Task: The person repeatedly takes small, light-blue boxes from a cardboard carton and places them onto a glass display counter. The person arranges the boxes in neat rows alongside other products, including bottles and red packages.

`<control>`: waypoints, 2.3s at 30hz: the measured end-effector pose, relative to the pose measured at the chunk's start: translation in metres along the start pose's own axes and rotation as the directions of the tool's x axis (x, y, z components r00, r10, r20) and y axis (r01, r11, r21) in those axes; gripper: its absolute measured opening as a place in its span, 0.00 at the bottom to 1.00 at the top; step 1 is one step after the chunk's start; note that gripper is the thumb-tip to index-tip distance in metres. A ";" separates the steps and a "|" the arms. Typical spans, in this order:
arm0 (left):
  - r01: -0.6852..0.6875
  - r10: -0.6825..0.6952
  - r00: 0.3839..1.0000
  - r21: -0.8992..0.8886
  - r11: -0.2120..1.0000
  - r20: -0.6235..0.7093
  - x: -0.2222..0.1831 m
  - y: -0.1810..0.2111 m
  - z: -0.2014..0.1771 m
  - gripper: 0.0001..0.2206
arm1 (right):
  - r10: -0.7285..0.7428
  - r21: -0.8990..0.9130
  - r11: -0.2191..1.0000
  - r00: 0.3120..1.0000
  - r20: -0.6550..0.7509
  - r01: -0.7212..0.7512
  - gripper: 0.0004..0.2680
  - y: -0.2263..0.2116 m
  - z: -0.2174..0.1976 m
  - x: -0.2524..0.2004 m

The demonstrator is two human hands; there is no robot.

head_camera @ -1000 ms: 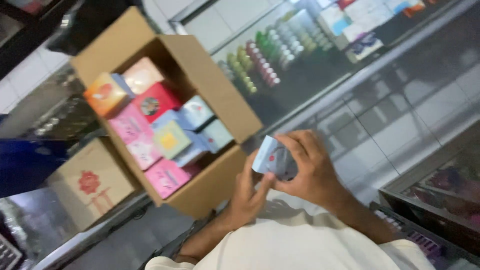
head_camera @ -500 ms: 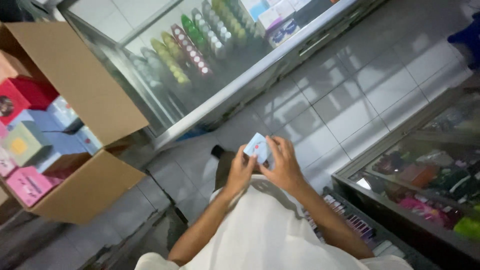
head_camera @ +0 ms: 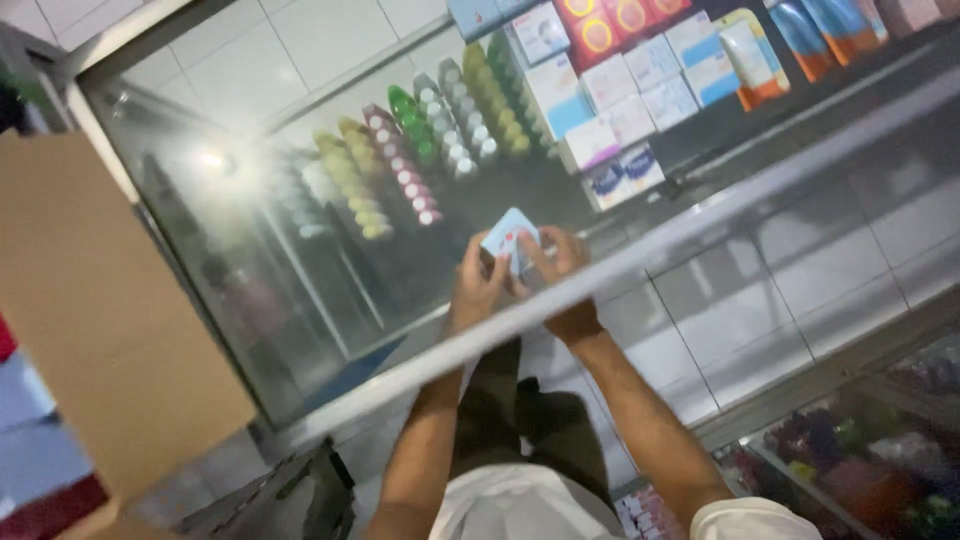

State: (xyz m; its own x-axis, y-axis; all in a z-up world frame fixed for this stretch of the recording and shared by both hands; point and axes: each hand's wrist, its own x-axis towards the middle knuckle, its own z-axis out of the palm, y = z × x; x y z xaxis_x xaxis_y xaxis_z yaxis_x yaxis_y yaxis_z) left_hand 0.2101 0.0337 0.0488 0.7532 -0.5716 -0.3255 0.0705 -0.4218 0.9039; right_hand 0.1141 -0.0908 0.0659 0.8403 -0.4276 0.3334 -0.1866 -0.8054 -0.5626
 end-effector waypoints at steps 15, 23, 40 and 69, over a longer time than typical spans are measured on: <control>-0.188 0.242 0.947 0.246 0.951 -0.212 0.120 -0.036 -0.024 0.32 | -0.007 -0.275 0.958 0.953 -0.303 -0.080 0.17 0.080 0.051 0.273; -0.204 0.285 0.948 0.417 0.886 -0.144 0.111 -0.015 -0.024 0.33 | 0.170 -0.386 0.881 0.945 -0.278 -0.272 0.15 0.100 0.104 0.305; -0.182 0.288 0.948 0.514 0.838 -0.133 0.114 -0.028 -0.018 0.34 | 0.250 -0.404 0.852 0.937 -0.243 -0.332 0.12 0.092 0.107 0.316; -0.117 0.207 0.967 0.460 0.880 -0.151 0.131 -0.006 0.000 0.27 | 0.509 -0.558 0.772 0.823 0.254 -0.305 0.15 0.043 0.089 0.331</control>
State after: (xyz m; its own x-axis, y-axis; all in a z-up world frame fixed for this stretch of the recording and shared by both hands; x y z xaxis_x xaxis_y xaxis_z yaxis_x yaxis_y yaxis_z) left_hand 0.3086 -0.0385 0.0008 0.8413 -0.5339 -0.0852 -0.3273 -0.6284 0.7057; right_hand 0.4297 -0.2304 0.0844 0.7257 -0.6571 -0.2039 -0.6842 -0.7205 -0.1131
